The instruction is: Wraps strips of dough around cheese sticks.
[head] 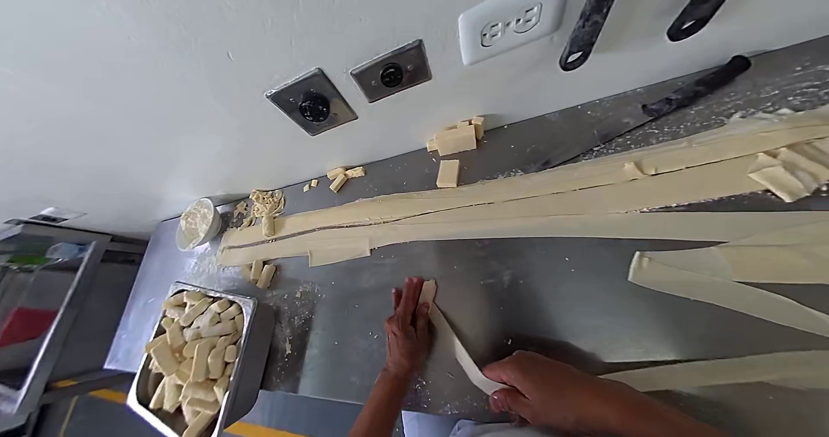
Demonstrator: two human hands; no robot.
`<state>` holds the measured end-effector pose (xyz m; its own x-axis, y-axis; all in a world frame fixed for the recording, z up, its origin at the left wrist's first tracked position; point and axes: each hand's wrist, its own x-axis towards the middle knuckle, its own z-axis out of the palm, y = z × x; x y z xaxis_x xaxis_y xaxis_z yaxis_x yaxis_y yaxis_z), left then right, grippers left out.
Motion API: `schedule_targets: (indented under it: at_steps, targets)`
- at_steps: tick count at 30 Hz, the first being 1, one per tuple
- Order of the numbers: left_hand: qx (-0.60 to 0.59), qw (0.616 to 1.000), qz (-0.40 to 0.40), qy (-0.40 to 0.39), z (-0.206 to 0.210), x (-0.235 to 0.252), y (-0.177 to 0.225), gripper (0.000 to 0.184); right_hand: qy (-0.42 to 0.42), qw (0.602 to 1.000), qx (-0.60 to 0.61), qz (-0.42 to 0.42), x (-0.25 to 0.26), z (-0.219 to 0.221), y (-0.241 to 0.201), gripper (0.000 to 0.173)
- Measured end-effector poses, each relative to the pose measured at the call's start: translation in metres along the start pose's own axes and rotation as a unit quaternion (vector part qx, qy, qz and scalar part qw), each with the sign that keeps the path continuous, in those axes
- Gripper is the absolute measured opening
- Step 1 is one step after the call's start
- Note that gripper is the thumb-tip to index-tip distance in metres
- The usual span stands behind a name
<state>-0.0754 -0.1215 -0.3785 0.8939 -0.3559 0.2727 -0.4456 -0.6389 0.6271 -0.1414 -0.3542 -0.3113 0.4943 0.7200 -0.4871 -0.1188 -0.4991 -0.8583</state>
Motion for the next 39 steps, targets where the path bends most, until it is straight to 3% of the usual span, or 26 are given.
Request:
schedule_targets:
  at_steps: [2,5,8,10,14,18,22,26,31,35,39]
  targets:
    - [0.001,1.000,-0.010,0.009,0.011,-0.002,0.003,0.052,0.005,1.000,0.027,-0.011,0.003,0.004,0.000,0.033]
    - [0.020,0.999,-0.018,0.039,0.019,-0.001,0.013,0.045,0.006,0.996,0.088,0.008,0.003,0.007,0.003,0.031]
    - [0.042,0.999,0.034,-0.008,0.016,-0.008,0.019,0.041,0.023,0.987,0.161,0.015,0.003,0.008,0.008,0.029]
    - [0.006,0.999,0.017,-0.028,0.010,-0.009,0.018,0.042,0.025,0.978,0.208,0.015,0.004,0.007,0.011,0.027]
    - [-0.023,0.999,-0.024,-0.013,0.020,-0.007,0.012,0.067,0.032,0.959,0.281,0.031,0.003,0.007,0.015,0.030]
    - [0.008,1.000,-0.010,0.012,0.025,-0.001,0.023,0.049,0.045,0.944,0.322,0.058,0.011,0.007,0.018,0.030]
    - [0.006,0.997,0.063,-0.040,0.018,-0.007,0.022,0.039,0.071,0.933,0.341,0.087,0.015,0.000,0.018,0.029]
    - [-0.038,0.998,0.023,-0.034,0.023,-0.010,0.017,0.052,0.106,0.926,0.346,0.104,0.015,-0.006,0.022,0.027]
    - [-0.041,0.997,0.059,-0.025,0.021,-0.003,0.018,0.027,0.123,0.924,0.343,0.114,0.013,-0.012,0.028,0.026]
    - [-0.083,0.986,0.108,-0.096,0.007,-0.012,0.020,0.025,0.090,0.916,0.370,0.128,0.013,-0.015,0.024,0.025]
    - [-0.075,0.995,0.035,-0.057,0.013,-0.019,0.026,0.030,0.016,0.899,0.421,0.114,0.021,-0.011,0.022,0.024]
